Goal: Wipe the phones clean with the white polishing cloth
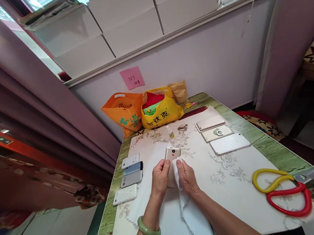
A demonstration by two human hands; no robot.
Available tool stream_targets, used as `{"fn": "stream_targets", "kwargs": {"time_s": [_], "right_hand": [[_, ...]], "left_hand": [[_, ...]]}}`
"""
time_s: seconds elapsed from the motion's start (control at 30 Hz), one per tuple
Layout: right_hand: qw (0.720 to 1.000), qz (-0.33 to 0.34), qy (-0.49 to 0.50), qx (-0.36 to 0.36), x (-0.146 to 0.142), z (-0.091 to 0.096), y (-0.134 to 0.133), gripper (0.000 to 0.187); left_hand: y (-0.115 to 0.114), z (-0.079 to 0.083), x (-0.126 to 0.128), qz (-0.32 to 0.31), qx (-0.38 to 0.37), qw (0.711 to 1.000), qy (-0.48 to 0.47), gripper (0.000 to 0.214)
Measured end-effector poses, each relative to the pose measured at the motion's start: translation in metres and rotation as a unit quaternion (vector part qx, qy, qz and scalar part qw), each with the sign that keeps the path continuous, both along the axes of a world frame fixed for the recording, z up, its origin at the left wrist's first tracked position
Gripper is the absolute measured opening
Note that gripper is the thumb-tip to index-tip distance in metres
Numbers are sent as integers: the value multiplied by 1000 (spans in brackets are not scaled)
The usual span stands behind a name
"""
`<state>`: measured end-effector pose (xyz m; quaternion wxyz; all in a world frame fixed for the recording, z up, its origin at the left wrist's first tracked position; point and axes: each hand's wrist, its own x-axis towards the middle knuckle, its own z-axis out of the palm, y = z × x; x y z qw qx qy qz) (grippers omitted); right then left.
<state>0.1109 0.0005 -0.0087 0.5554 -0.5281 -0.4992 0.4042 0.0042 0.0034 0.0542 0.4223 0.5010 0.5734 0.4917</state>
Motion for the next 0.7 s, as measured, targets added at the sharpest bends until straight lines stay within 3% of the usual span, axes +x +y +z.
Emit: {"fn": "stream_targets", "kwargs": {"time_s": [0.13, 0.23, 0.5, 0.63, 0.7], "right_hand": [[995, -41, 86, -19, 3, 3, 3, 47], [994, -56, 91, -13, 4, 8, 2, 45], [999, -22, -22, -13, 5, 4, -1, 42], [998, 42, -37, 8, 3, 3, -3, 42], [999, 33, -21, 1, 3, 3, -4, 42]], "left_hand": [[-19, 1, -15, -115, -60, 991, 27, 40], [-26, -3, -24, -138, -91, 986, 17, 41], [-23, -12, -4, -15, -94, 989, -116, 41], [-16, -14, 8, 63, -93, 961, -253, 43], [-12, -19, 9, 103, -95, 935, -325, 40]]}}
